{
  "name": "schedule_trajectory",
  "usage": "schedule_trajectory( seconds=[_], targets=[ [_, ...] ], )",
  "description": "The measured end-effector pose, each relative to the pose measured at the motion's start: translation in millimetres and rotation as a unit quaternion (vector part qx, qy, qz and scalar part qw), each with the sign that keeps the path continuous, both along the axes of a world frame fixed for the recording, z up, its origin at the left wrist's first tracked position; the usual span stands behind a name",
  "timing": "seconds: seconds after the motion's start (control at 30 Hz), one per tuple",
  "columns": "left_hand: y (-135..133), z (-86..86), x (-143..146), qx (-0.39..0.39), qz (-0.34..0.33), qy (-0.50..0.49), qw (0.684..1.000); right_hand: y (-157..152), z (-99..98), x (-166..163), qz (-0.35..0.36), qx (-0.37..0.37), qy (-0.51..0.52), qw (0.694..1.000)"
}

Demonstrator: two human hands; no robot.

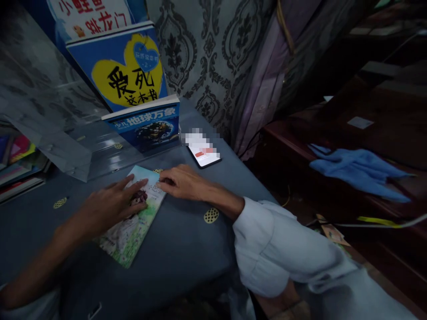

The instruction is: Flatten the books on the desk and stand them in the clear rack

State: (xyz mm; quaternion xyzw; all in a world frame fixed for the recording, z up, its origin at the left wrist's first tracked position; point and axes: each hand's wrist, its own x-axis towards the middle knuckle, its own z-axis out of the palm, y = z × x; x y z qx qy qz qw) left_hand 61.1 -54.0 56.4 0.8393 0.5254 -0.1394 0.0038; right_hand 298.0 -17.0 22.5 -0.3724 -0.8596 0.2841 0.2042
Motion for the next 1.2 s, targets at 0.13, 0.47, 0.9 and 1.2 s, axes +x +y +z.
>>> schedule_trajectory(
  seconds=[0.13,0.47,0.9,1.2],
  targets=[
    [-0.1,-2.8,10.4,0.052,0.035,0.034,0.997,4.5,-10.2,1.6,-0.013,0.057,0.010,0.998],
    [1.2,-3.5,17.8,0.099,0.072,0.063,0.990,15.8,-44.2,1.6,-0.006,0.121,0.012,0.993],
    [-48.5,6.0,37.1,-0.055,-0.138,0.015,0.989,13.6,-42.5,0.0,-0.007,0.109,-0.041,0.993],
    [-49.0,8.8,35.6,-0.070,-0.149,-0.008,0.986,10.0,-43.0,0.1,-0.001,0.117,-0.037,0.992]
  ],
)
